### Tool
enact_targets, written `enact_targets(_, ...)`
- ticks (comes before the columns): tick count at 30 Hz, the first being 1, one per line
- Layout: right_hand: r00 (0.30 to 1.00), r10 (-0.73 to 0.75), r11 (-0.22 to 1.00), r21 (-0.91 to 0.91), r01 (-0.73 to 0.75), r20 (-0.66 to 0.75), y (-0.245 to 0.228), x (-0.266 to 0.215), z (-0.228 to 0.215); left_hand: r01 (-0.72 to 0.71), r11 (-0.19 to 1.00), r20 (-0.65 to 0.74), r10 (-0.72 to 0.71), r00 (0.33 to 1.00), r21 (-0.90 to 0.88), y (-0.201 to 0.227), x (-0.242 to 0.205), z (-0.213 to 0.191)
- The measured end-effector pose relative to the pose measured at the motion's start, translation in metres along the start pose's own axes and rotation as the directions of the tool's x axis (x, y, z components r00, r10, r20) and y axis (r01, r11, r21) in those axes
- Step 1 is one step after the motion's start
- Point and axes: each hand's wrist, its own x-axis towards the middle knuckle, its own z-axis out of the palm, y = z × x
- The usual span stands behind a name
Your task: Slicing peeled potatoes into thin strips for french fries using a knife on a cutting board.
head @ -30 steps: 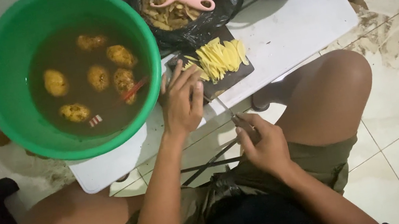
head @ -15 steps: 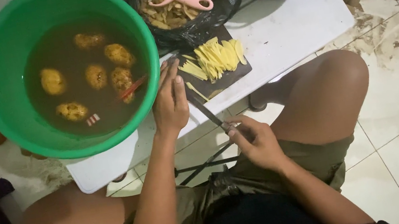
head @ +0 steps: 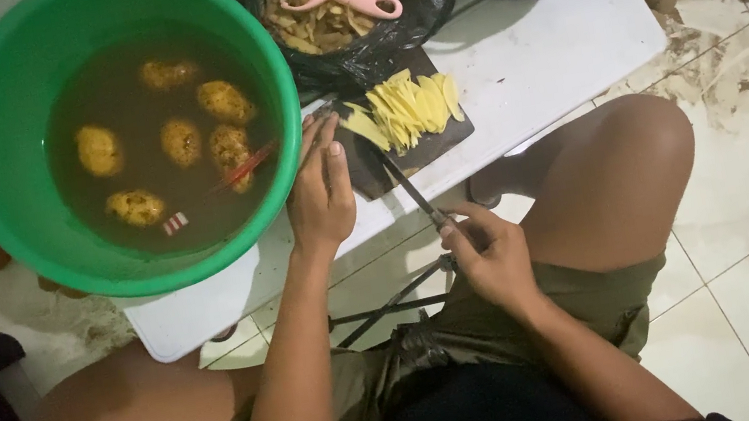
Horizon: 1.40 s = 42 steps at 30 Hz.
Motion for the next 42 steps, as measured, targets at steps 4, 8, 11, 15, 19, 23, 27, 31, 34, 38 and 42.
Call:
enact_targets(4,1.000,-0.023,1.000,0.015,0.023,-0.009,-0.003,-0.001,0.001,-0.016,1.000,0.000,0.016,1.000,0.016,-0.001,0.001,0.000)
enact_targets(8,0.999,-0.020,0.987,0.157,0.025,-0.031,-0.003,-0.002,-0.001,-0.032,0.996,-0.046,0.036,0.998,0.078,-0.011,0.000,0.007)
enact_targets(11,0.999,-0.027,0.960,0.277,0.034,-0.032,-0.006,-0.002,-0.010,-0.083,0.979,-0.104,0.104,0.989,0.189,-0.010,-0.001,0.012)
enact_targets(15,0.993,-0.092,0.958,0.265,0.107,-0.067,-0.023,0.003,-0.042,-0.224,0.904,-0.059,0.262,0.963,0.364,0.012,0.006,0.015)
enact_targets(19,0.956,-0.247,0.966,0.030,0.255,-0.155,-0.028,0.018,-0.081,-0.294,0.851,0.022,0.317,0.948,0.436,0.027,0.020,0.035)
enact_targets(23,0.909,-0.289,0.957,-0.079,0.278,-0.300,-0.015,0.028,-0.090,-0.330,0.790,0.166,0.286,0.944,0.516,0.040,0.050,0.074)
enact_targets(27,0.885,-0.297,0.949,-0.008,0.315,-0.359,-0.017,0.027,-0.082,-0.337,0.681,0.338,0.139,0.931,0.650,0.061,0.083,0.101)
enact_targets(31,0.881,-0.318,0.943,-0.018,0.333,-0.350,-0.013,0.030,-0.086,-0.359,0.569,0.400,0.056,0.915,0.740,0.042,0.097,0.132)
enact_targets(34,0.900,-0.299,0.945,0.035,0.326,-0.318,-0.018,0.031,-0.088,-0.326,0.552,0.413,-0.037,0.910,0.767,0.056,0.099,0.127)
enact_targets(38,0.907,-0.302,0.934,0.098,0.343,-0.293,-0.018,0.033,-0.088,-0.272,0.610,0.406,-0.089,0.910,0.745,0.059,0.101,0.124)
enact_targets(42,0.911,-0.305,0.930,0.120,0.348,-0.278,-0.015,0.033,-0.089,-0.214,0.708,0.343,-0.043,0.938,0.673,0.045,0.098,0.130)
